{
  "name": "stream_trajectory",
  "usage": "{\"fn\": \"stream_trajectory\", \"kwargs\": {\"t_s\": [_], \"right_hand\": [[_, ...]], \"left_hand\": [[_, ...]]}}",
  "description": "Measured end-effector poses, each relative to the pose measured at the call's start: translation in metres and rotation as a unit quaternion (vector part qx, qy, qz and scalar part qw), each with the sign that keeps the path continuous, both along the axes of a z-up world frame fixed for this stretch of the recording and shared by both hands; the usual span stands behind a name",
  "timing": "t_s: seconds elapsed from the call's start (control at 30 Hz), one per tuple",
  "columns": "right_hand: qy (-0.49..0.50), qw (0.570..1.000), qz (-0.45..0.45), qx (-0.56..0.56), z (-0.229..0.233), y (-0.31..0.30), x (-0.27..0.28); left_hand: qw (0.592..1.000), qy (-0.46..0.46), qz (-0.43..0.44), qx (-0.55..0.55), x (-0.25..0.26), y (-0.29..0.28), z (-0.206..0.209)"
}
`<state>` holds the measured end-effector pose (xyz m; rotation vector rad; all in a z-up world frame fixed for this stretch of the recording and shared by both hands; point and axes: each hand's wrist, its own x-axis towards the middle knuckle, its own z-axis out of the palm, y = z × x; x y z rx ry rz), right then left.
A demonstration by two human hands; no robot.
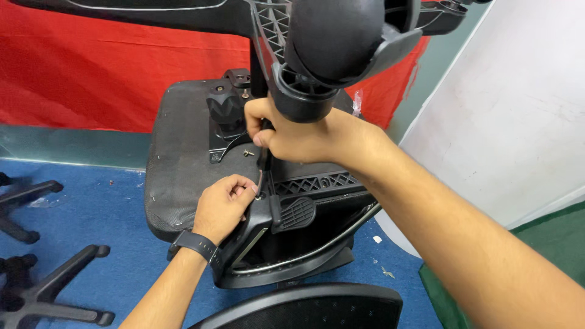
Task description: The person uses a screwdriver to tighten screws on the underside of an overturned office chair, securing the base and armrest brackets to the seat. The person works methodically on multiple fasteners while the chair remains upside down.
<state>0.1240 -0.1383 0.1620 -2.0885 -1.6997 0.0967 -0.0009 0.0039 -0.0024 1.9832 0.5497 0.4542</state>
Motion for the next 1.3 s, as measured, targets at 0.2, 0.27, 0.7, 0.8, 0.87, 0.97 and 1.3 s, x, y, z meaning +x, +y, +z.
{"fn": "stream_trajectory", "kwargs": {"t_s": [0.2, 0.27, 0.7, 0.8, 0.87, 0.97, 1.3], "right_hand": [[-0.250, 0.954, 0.013, 0.165, -0.004, -0.003, -0.001], [-0.134, 0.988, -0.073, -0.005, 0.002, -0.005, -0.003], [-0.016, 0.994, -0.094, -0.053, 0.020, -0.009, -0.022], [-0.004, 0.986, 0.166, 0.028, 0.022, -0.016, -0.014], [-0.098, 0.981, 0.122, 0.117, 0.016, -0.018, -0.021], [-0.105, 0.993, -0.061, -0.002, 0.010, -0.011, -0.030], [-0.067, 0.997, -0.032, 0.034, 0.009, -0.018, -0.042]], "left_hand": [[0.998, -0.028, -0.028, -0.039, 0.000, 0.003, -0.003], [0.998, -0.035, -0.038, -0.045, -0.001, 0.004, -0.004], [0.998, -0.019, -0.014, -0.061, -0.001, 0.000, 0.003], [0.998, -0.012, -0.013, -0.067, -0.002, 0.001, 0.004], [0.998, -0.009, -0.015, -0.062, -0.001, 0.002, 0.005], [0.998, -0.008, -0.015, -0.058, -0.003, 0.003, 0.003], [0.999, 0.010, -0.006, -0.053, -0.004, 0.004, -0.002]]}}
